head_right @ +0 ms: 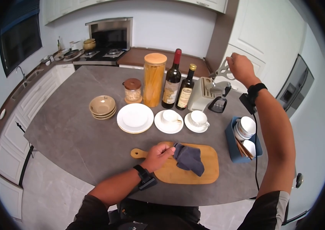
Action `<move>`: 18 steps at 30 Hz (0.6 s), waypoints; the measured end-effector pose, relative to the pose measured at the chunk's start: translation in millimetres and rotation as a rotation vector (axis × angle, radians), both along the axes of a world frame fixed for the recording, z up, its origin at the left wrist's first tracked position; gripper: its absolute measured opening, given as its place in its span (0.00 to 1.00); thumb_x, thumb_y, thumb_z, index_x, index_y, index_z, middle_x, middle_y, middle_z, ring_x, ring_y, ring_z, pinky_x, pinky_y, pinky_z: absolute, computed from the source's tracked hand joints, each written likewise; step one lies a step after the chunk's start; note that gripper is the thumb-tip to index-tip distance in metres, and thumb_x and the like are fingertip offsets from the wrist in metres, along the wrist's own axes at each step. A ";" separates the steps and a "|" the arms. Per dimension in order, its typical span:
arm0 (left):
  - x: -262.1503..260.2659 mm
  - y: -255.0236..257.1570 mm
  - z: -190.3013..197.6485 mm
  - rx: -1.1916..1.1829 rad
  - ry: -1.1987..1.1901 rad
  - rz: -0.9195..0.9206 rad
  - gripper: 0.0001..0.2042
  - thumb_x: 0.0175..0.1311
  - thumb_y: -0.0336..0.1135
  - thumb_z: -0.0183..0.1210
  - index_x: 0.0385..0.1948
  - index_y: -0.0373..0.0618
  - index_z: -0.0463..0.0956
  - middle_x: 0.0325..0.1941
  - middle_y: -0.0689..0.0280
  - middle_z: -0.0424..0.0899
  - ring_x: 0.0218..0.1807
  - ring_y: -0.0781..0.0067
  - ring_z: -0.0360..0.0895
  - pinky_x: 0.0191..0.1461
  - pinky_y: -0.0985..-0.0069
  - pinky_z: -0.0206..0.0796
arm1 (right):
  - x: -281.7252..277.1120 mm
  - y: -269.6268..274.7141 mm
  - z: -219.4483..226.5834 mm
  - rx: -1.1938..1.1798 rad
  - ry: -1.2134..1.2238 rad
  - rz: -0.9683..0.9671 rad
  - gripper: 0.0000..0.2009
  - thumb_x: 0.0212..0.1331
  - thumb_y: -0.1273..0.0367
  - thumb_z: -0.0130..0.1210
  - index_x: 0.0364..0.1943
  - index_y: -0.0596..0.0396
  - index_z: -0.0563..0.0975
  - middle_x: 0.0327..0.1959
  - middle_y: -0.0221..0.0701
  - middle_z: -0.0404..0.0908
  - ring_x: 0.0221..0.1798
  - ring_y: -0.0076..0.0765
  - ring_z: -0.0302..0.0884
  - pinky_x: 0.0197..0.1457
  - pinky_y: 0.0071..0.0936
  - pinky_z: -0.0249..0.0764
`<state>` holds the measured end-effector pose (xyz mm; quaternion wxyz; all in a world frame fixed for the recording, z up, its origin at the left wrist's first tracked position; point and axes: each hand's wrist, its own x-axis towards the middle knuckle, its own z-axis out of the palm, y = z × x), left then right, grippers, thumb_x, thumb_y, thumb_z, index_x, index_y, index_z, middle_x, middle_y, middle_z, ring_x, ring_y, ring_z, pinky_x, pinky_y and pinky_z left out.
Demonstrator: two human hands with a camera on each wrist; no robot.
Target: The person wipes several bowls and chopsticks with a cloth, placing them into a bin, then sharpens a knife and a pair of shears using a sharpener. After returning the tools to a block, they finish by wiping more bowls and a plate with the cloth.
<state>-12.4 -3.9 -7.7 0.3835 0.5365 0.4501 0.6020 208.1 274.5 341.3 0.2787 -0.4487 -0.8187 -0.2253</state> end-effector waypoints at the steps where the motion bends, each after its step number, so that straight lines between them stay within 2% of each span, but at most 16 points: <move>1: -0.7 0.2 -0.2 0.001 0.000 0.006 0.16 0.79 0.42 0.65 0.33 0.38 0.81 0.26 0.71 0.78 0.30 0.84 0.69 0.36 0.76 0.65 | -5.3 5.0 -2.3 0.004 -0.031 -0.027 0.19 0.77 0.57 0.55 0.36 0.60 0.82 0.34 0.53 0.87 0.43 0.67 0.85 0.48 0.59 0.79; 8: -3.6 -4.2 8.8 -0.053 0.049 0.004 0.17 0.78 0.44 0.66 0.34 0.38 0.82 0.25 0.69 0.79 0.29 0.81 0.71 0.35 0.73 0.66 | -28.2 27.6 -12.2 -0.067 -0.113 -0.132 0.18 0.75 0.57 0.55 0.40 0.58 0.85 0.41 0.52 0.89 0.49 0.64 0.86 0.55 0.56 0.81; 18: -4.1 0.1 2.5 -0.029 0.074 0.008 0.17 0.77 0.45 0.66 0.34 0.39 0.82 0.25 0.67 0.81 0.28 0.78 0.74 0.35 0.71 0.68 | -44.3 71.6 -31.4 -0.095 -0.107 -0.144 0.20 0.75 0.55 0.55 0.42 0.61 0.85 0.43 0.52 0.89 0.51 0.63 0.87 0.57 0.55 0.81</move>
